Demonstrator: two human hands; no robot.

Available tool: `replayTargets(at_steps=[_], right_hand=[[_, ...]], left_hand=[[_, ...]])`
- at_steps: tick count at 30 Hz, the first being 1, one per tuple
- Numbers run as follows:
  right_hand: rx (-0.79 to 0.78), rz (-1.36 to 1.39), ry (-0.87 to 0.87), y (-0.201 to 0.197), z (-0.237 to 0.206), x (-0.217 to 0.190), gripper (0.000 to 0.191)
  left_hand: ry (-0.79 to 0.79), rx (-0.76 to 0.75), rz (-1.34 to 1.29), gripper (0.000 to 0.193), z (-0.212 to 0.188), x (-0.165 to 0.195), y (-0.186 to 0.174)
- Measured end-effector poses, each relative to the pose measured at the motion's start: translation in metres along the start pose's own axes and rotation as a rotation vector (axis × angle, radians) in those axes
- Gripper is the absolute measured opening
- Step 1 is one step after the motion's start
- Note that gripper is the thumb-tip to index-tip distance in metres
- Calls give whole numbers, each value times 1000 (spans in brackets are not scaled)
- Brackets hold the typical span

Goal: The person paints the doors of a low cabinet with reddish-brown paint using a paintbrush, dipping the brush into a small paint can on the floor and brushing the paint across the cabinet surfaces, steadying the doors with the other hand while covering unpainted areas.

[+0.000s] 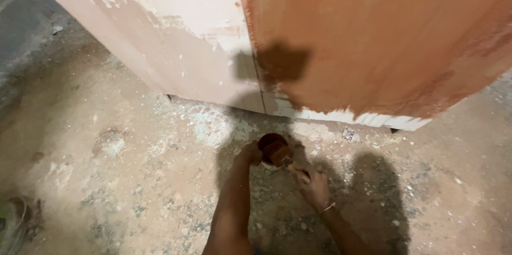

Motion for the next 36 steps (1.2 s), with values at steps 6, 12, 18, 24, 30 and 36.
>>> replayTargets(at_steps=[6,12,18,24,30,36], right_hand=[[-86,-219,79,-12,-12,11,39],[-102,37,260,-19,-28,10,33],[98,648,534,-56,-14,17,33],[276,908,467,-110,-9,9,38],[102,747,380,-133,-10,-15,44],[503,670,461,-207,-5,6,44]], left_hand=[[-7,-9,27,50,-5,8,-3],[-36,-42,61,49,-15,11,-12],[-132,18,117,48,-36,-3,-33],[0,473,-11,47,-43,46,-91],[476,513,-306,38,-42,170,-126],[576,313,-788,32,-45,228,-117]])
Point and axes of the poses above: each hand's wrist, its own z-axis towards the middle knuckle, its own y-axis out of the palm, x = y × z, the point moved 4 cm from there along z, towards the middle knuckle, and after that the axes turned 12 degrees about z, right-handed, at the moved point
